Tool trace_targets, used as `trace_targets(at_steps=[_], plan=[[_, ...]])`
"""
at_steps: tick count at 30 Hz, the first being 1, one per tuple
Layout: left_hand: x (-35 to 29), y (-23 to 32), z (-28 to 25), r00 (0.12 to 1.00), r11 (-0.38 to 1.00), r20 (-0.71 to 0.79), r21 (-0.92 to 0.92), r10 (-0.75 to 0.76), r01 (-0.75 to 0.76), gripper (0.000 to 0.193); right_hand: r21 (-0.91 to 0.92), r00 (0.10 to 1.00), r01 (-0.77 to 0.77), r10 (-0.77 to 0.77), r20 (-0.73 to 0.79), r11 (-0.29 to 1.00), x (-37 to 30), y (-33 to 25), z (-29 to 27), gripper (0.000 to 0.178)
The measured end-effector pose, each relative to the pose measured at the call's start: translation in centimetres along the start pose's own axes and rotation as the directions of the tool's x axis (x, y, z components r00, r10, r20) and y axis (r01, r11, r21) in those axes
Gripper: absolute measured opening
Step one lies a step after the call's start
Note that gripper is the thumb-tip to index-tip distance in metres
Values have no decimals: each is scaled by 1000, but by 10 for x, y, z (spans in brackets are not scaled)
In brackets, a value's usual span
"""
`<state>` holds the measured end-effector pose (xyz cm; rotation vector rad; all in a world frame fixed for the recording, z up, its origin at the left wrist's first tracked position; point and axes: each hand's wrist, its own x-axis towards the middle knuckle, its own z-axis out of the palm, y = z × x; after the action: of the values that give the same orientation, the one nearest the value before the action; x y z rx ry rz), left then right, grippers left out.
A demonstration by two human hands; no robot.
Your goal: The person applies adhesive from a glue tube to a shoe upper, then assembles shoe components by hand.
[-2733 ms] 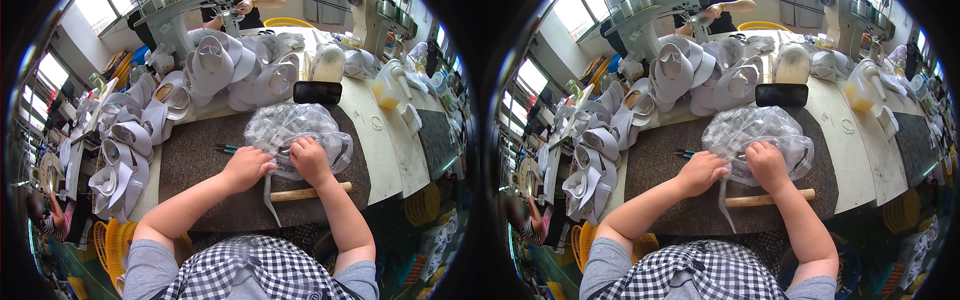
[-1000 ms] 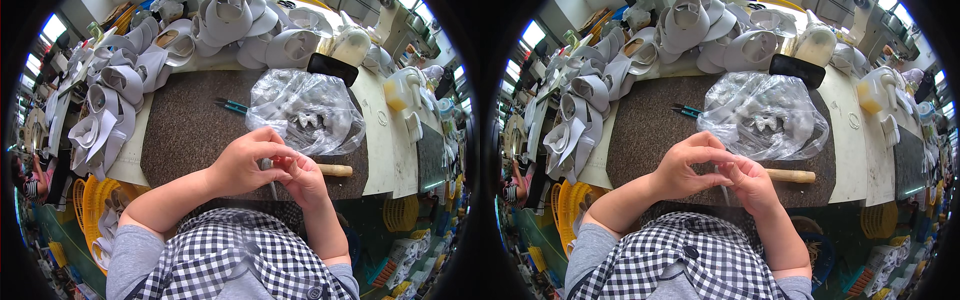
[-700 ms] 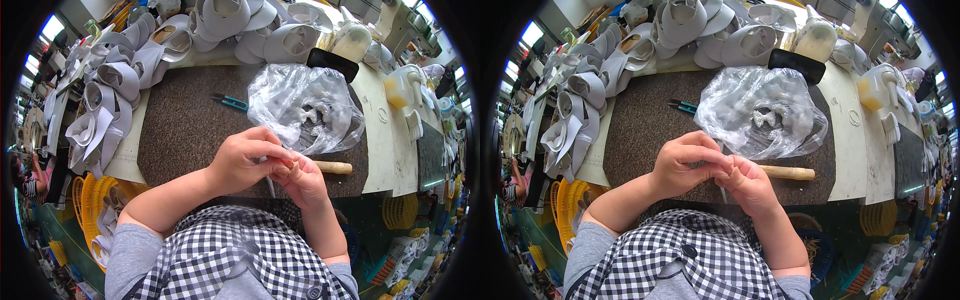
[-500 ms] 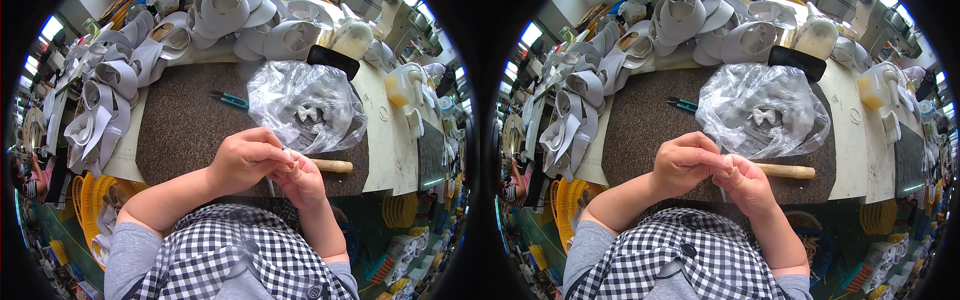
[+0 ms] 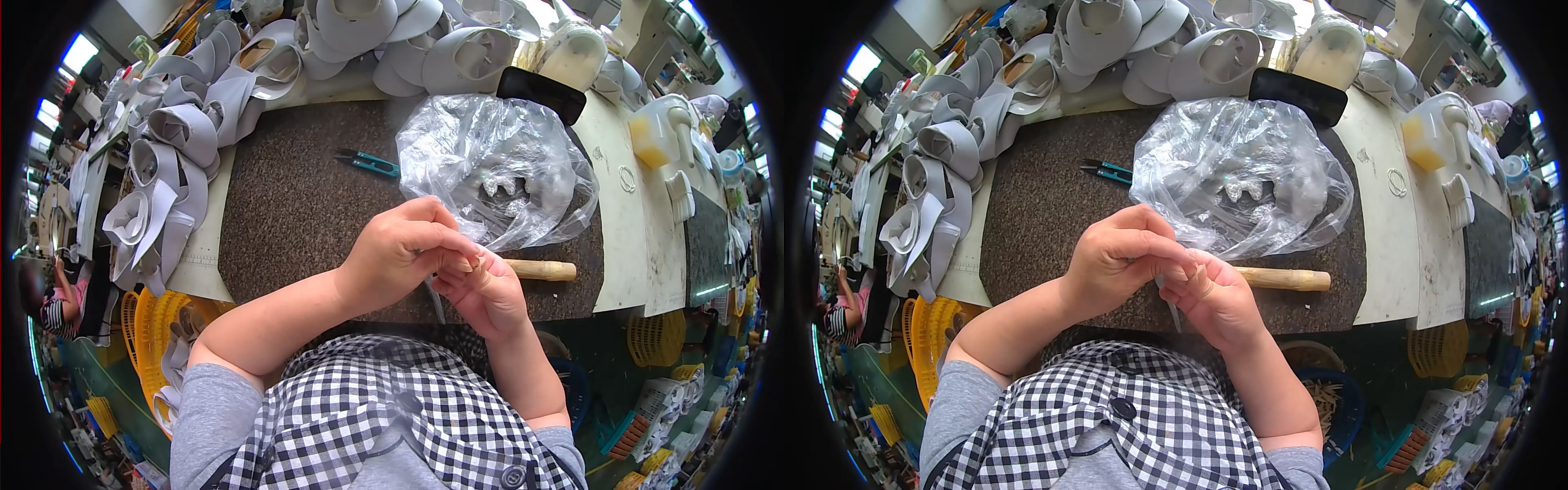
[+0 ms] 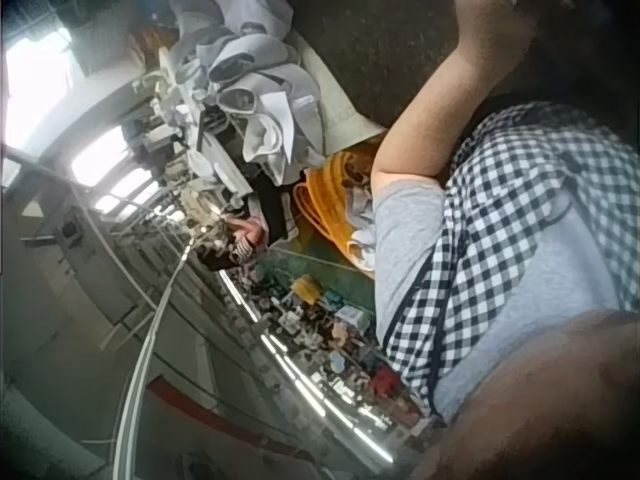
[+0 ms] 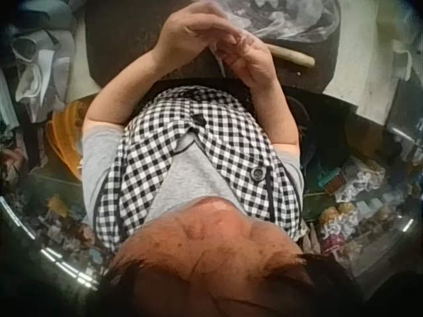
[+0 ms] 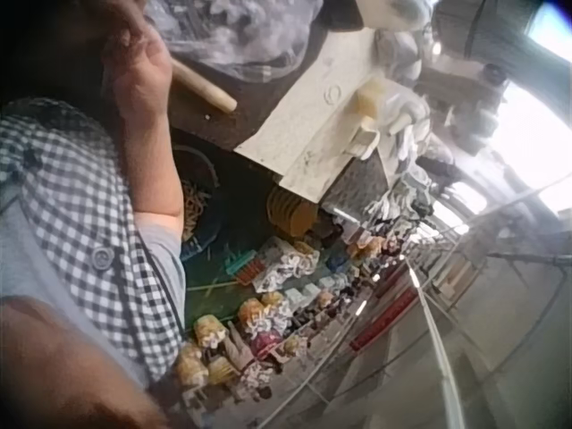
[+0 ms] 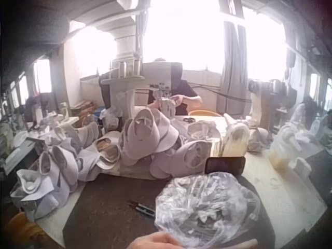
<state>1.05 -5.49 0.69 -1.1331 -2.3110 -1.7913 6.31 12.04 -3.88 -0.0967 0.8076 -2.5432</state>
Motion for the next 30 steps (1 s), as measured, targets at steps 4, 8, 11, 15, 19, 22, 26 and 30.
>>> trace_targets(at_steps=[4,8,11,15,19,22,26,30], plan=[[-5,-6,8,998,997,-69,-71,11,-16,23,-28,1000,15,-15,13,1000,2,3,-1,31],[-7,-7,11,972,983,-149,69,179,-171,25,-31,1000,23,-23,-16,999,2,7,7,30],[-7,-7,9,956,956,-130,169,265,-242,26,4,999,23,-22,-29,1000,0,9,10,27],[-2,0,-4,944,902,6,293,331,-318,22,-92,999,37,-36,13,995,-6,-4,2,23],[6,12,-10,906,835,200,354,373,-422,22,-397,984,148,-175,-32,906,-17,-19,4,14],[30,20,-5,923,876,250,318,291,-362,26,-502,970,149,-225,-94,852,-20,-31,-6,7],[85,-1,13,963,922,268,366,27,-128,11,-694,807,330,-573,-144,640,-17,-43,-15,8],[107,-57,53,967,711,254,683,-16,-168,15,-848,744,280,-659,-104,450,-7,-38,-30,8]])
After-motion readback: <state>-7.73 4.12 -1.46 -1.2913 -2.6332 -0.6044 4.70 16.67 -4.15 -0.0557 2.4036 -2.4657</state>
